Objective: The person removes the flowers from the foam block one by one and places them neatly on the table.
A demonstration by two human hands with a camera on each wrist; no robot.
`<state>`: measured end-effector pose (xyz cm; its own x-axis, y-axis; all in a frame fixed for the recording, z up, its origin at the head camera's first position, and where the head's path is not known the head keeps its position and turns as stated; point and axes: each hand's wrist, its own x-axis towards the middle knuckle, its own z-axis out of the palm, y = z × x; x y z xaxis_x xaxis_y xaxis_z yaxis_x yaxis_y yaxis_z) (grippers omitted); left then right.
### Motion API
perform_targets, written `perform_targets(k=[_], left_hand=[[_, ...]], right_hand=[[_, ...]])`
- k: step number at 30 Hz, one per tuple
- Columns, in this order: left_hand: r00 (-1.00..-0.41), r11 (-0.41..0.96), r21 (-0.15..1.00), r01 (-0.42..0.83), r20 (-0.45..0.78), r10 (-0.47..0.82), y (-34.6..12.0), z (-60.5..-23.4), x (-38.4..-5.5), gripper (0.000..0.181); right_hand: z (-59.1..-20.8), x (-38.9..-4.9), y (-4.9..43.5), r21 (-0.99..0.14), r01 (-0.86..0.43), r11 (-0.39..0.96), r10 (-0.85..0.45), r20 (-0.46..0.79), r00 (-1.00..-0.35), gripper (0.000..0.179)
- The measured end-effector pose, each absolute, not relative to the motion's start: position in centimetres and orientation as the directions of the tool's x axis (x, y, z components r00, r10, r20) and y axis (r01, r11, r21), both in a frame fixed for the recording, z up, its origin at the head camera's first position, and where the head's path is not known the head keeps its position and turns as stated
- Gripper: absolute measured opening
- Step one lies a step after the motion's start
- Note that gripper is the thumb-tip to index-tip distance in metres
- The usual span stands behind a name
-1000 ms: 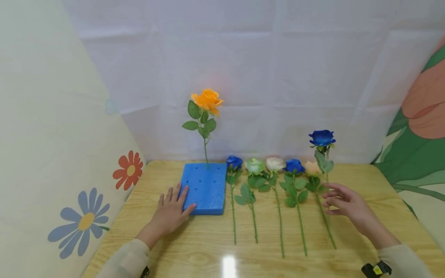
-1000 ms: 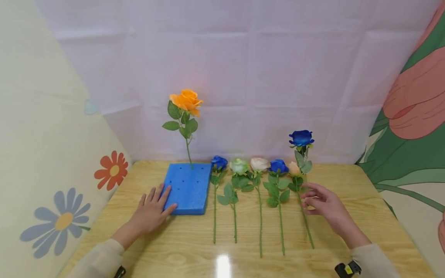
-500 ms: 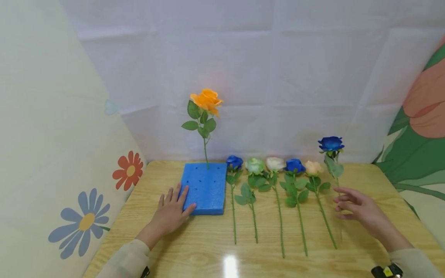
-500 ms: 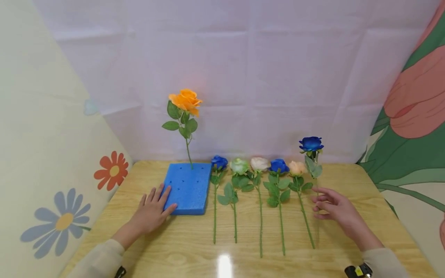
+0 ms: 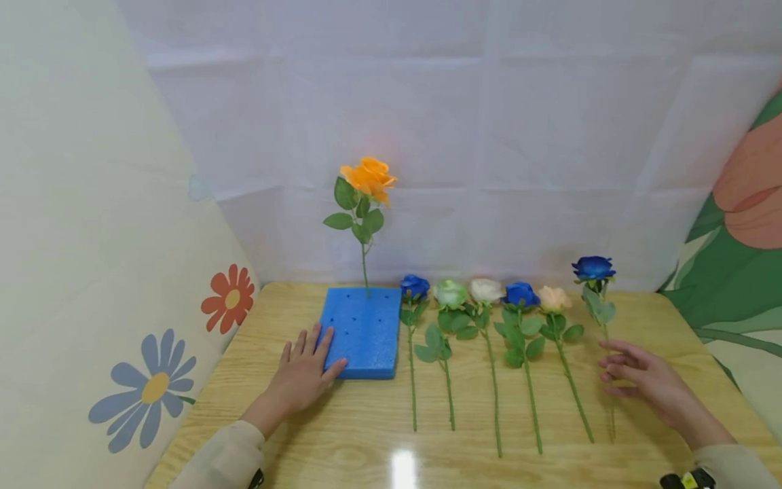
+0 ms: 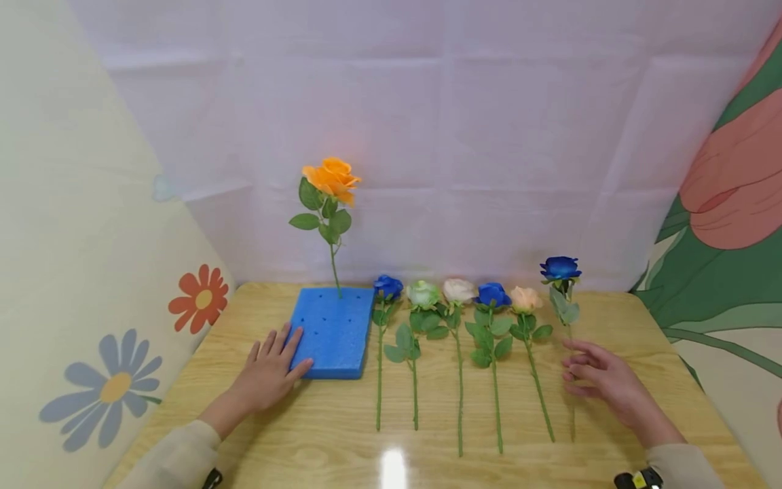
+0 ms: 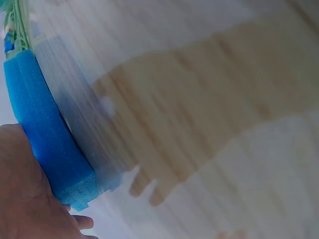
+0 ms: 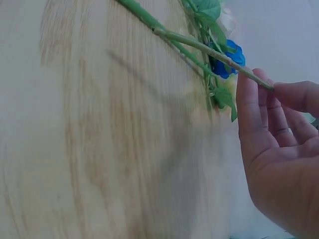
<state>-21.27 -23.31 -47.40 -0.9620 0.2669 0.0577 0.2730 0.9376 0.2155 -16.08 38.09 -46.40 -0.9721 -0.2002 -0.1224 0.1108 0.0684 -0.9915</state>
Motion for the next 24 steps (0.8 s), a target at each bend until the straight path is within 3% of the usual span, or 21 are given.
perform_targets(k=[11, 24], left_hand=[[-0.962, 0.937, 0.218, 0.272, 0.064, 0.265, -23.4, -47.5, -21.3, 0.081], [-0.961, 0.933, 0.230, 0.276, 0.065, 0.268, -23.4, -47.9, -21.5, 0.081]], right_hand=[[-47.5, -16.4, 39.2, -0.988, 0.152, 0.036, -0.217, -0.157, -0.964, 0.042], [-47.7, -17.6, 40.1, -0.963, 0.239, 0.124, -0.221, -0.262, -0.940, 0.032]])
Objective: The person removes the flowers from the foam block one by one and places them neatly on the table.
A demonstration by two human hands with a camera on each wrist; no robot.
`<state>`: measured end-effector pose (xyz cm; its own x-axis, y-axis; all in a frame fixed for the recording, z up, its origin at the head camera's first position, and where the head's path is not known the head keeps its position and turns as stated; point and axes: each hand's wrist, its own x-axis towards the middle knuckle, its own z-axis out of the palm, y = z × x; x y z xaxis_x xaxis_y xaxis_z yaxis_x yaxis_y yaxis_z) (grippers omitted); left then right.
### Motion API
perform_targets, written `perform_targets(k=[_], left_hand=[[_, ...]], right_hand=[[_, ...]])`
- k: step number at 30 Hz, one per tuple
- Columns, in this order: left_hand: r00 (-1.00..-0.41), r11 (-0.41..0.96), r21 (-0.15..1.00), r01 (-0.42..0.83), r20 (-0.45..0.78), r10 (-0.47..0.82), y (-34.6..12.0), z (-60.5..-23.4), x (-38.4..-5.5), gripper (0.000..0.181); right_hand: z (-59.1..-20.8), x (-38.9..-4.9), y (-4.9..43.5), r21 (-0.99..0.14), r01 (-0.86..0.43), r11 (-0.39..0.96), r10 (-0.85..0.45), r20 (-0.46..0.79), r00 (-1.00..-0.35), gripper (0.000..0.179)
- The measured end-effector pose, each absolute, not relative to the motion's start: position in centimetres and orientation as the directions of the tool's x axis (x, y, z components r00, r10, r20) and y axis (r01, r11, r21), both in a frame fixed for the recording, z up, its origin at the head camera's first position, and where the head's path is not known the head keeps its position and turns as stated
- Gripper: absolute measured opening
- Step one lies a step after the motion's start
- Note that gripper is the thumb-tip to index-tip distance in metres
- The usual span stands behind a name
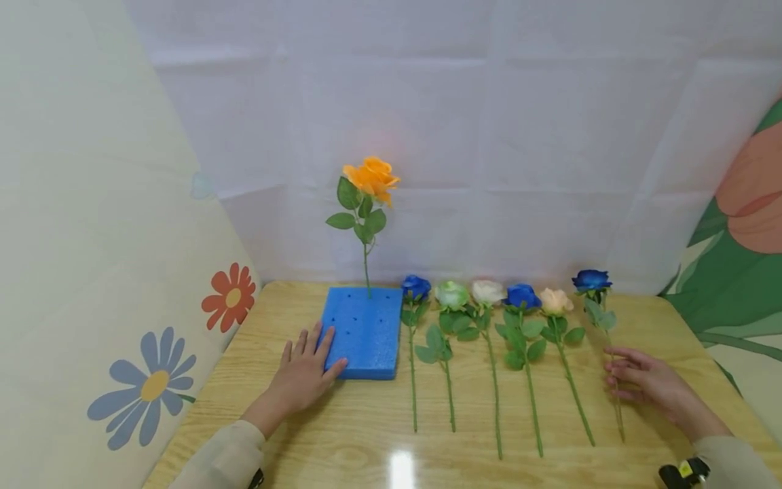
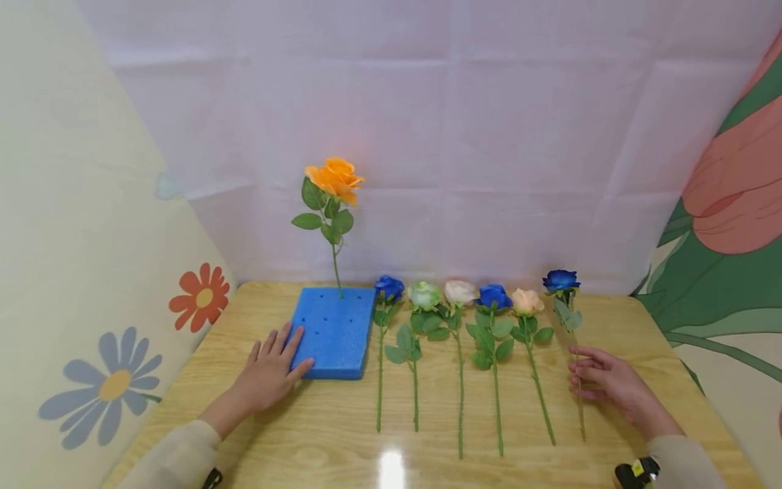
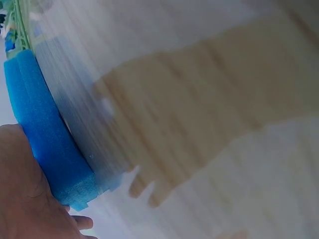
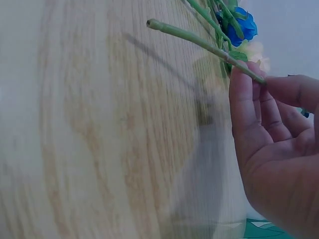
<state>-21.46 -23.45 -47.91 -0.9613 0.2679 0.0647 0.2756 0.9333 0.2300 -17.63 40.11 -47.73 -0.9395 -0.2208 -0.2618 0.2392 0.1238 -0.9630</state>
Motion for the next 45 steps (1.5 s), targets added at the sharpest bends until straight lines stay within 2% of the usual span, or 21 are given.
perform_targets(k=[7, 20, 28, 37, 45], left_hand=[[-0.962, 0.933, 0.234, 0.273, 0.067, 0.265, -23.3, -47.7, -21.3, 0.080], [-0.963, 0.938, 0.220, 0.268, 0.066, 0.260, -23.2, -47.4, -21.2, 0.079], [-0.961, 0.937, 0.214, 0.275, 0.072, 0.266, -23.2, -47.4, -21.2, 0.079], [-0.960, 0.933, 0.225, 0.281, 0.076, 0.271, -23.3, -47.3, -21.2, 0.079], [-0.959, 0.934, 0.221, 0.282, 0.070, 0.273, -23.4, -47.5, -21.3, 0.081]], right_hand=[[-48.0, -18.4, 40.2, -0.943, 0.291, 0.161, -0.202, -0.320, -0.925, 0.050], [-48.5, -18.6, 40.8, -0.926, 0.338, 0.169, -0.185, -0.367, -0.912, 0.055], [-48.2, -18.7, 40.8, -0.909, 0.329, 0.258, -0.152, -0.374, -0.915, 0.068], [-47.4, -18.8, 40.5, -0.862, 0.299, 0.409, -0.103, -0.370, -0.923, 0.058], [-46.6, -19.0, 40.2, -0.778, 0.218, 0.590, -0.040, -0.298, -0.954, 0.050]])
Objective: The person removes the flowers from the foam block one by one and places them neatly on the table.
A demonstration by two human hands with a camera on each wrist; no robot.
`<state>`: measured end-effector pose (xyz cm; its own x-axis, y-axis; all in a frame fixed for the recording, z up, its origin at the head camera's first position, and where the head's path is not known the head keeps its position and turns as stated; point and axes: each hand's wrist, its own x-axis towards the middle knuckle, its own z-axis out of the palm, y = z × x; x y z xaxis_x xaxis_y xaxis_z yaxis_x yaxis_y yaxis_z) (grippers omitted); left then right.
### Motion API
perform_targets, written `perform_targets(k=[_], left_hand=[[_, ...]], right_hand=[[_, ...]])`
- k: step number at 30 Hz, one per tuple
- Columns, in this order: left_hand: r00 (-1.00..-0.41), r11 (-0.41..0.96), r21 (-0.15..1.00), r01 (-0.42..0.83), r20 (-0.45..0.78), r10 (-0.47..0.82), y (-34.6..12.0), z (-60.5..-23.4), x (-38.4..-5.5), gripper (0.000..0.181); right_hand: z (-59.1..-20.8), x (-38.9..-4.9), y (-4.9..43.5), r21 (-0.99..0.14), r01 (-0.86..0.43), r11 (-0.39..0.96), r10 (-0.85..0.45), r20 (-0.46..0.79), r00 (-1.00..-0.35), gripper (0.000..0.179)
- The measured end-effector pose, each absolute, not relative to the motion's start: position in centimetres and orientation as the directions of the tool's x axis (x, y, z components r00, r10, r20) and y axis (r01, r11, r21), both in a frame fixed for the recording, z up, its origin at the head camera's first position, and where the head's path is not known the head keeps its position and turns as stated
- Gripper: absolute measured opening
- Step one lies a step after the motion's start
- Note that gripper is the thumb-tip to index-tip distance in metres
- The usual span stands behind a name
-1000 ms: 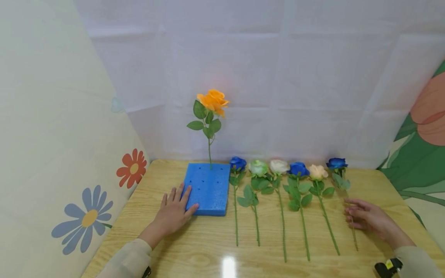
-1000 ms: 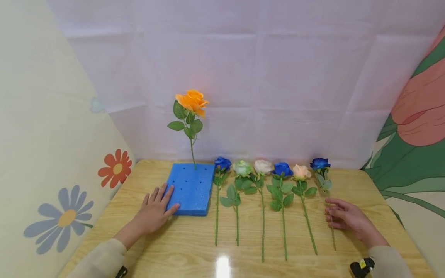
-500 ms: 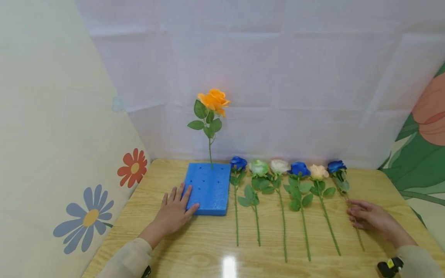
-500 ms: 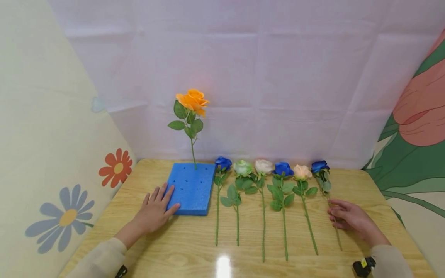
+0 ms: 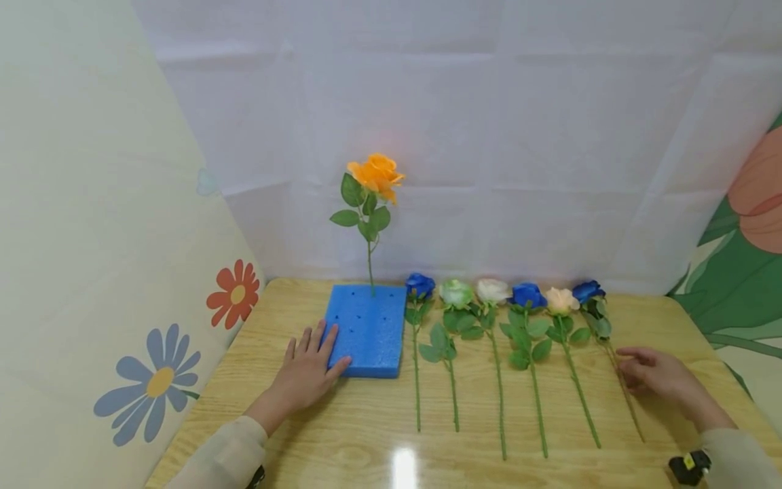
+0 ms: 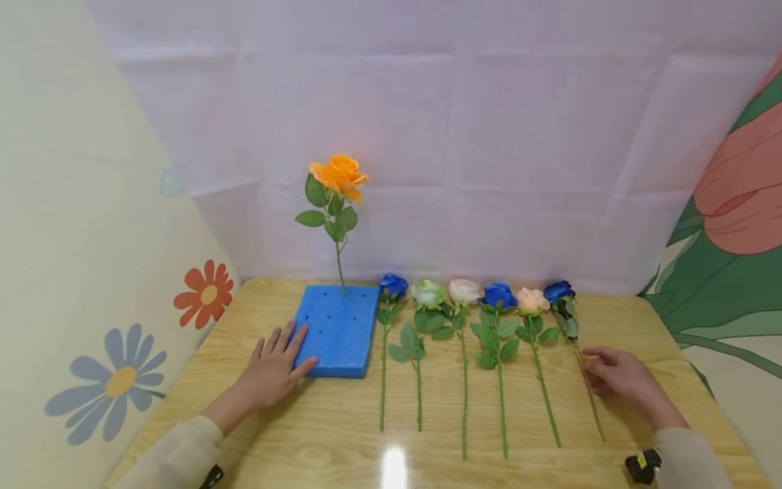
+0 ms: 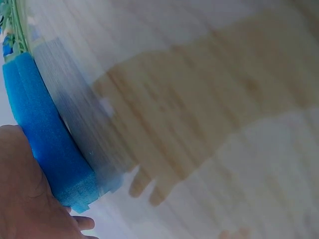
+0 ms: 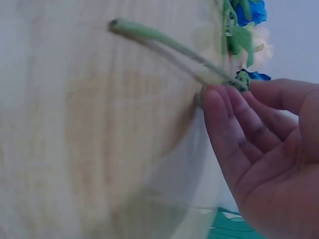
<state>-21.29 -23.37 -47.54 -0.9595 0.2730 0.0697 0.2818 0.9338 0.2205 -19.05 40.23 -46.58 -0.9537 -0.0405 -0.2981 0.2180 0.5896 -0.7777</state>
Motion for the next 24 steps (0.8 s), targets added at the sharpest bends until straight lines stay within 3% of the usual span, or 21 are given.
perform_targets(k=[6, 18, 24], left_hand=[[-0.959, 0.934, 0.219, 0.283, 0.072, 0.274, -23.3, -47.4, -21.3, 0.080], [-0.960, 0.935, 0.220, 0.279, 0.072, 0.270, -23.3, -47.7, -21.2, 0.080], [-0.959, 0.934, 0.216, 0.283, 0.085, 0.271, -23.3, -47.7, -21.2, 0.080]], right_hand=[[-45.3, -19.3, 39.5, -0.775, 0.115, 0.622, -0.055, -0.190, -0.980, 0.049], [-42.6, -21.4, 34.2, -0.816, 0.032, 0.577, -0.139, -0.136, -0.981, 0.060], [-42.1, -23.1, 31.5, -0.837, -0.002, 0.547, -0.176, -0.113, -0.978, 0.057]])
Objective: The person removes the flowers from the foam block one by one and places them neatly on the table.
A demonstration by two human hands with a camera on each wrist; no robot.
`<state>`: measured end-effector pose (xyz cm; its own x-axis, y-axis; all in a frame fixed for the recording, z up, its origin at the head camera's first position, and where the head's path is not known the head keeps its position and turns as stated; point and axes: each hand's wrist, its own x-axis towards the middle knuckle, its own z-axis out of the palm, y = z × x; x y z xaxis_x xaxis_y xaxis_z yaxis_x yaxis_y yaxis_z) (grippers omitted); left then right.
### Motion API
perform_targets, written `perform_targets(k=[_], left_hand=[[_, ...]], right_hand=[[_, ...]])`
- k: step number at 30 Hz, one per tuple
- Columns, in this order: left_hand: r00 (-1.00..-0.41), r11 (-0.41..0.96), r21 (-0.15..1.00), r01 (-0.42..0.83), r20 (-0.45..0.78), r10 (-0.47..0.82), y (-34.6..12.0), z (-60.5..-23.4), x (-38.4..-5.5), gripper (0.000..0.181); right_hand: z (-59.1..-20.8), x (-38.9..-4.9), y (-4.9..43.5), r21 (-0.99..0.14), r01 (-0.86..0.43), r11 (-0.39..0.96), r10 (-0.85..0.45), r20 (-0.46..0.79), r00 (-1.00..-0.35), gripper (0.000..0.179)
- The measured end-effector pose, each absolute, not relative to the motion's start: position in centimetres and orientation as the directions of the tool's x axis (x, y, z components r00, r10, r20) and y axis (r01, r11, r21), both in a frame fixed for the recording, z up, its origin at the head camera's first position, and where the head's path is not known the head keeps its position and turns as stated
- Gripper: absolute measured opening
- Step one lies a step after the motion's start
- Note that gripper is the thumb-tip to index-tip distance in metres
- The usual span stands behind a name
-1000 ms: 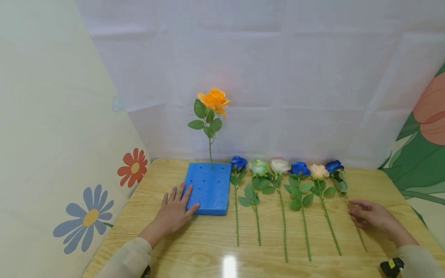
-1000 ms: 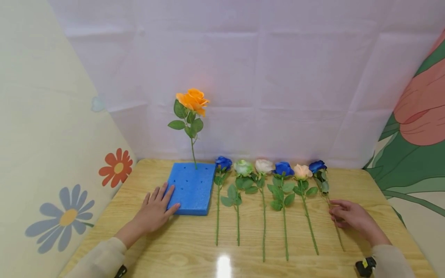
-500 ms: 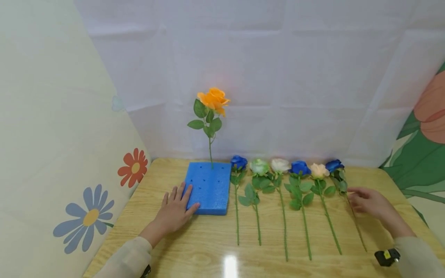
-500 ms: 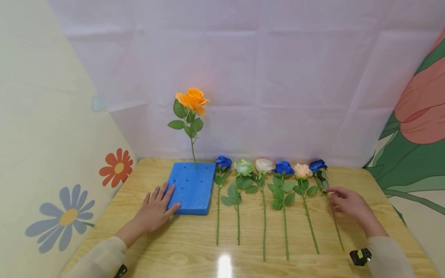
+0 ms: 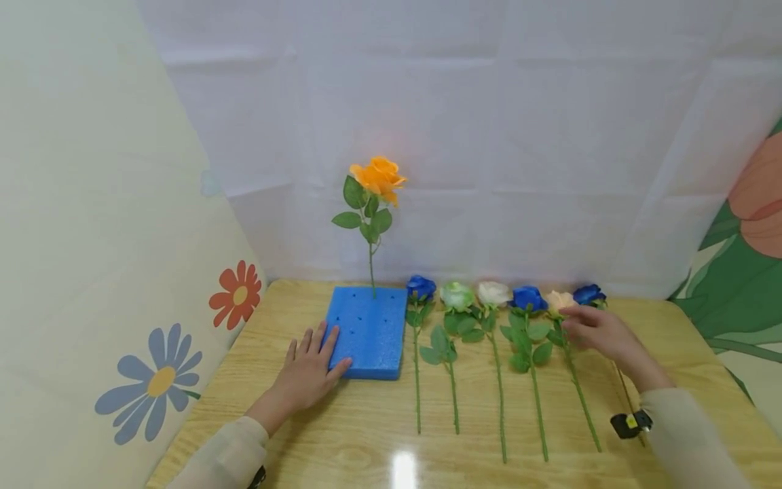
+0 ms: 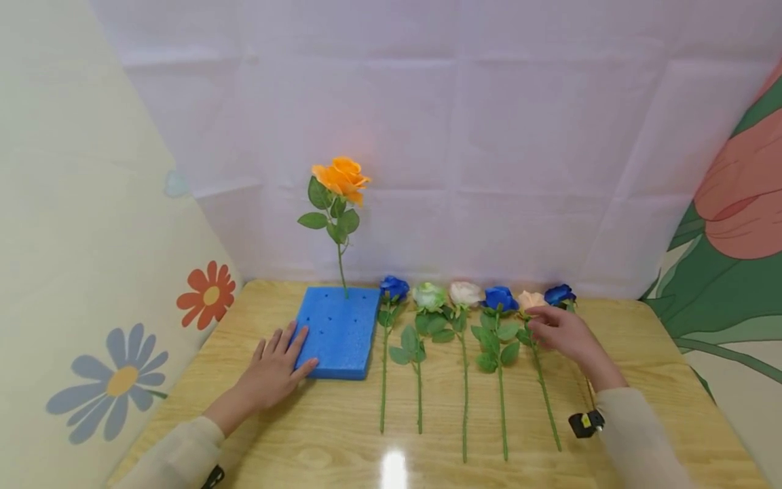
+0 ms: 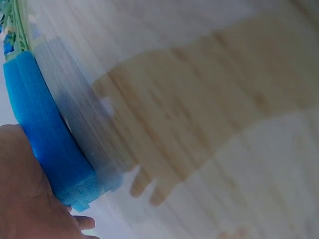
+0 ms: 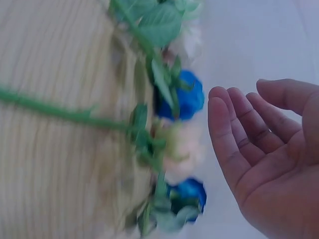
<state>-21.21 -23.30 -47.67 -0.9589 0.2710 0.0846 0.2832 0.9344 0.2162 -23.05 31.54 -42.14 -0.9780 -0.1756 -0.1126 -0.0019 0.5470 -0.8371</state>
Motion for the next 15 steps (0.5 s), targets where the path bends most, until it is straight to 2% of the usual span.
perform_targets(k=[15], left_hand=[[-0.959, 0.934, 0.220, 0.282, 0.088, 0.269, -23.3, -47.7, -21.1, 0.081]], right_hand=[[-41.5, -25.1, 26.8, -0.897, -0.081, 0.435, -0.272, -0.045, -0.961, 0.058]])
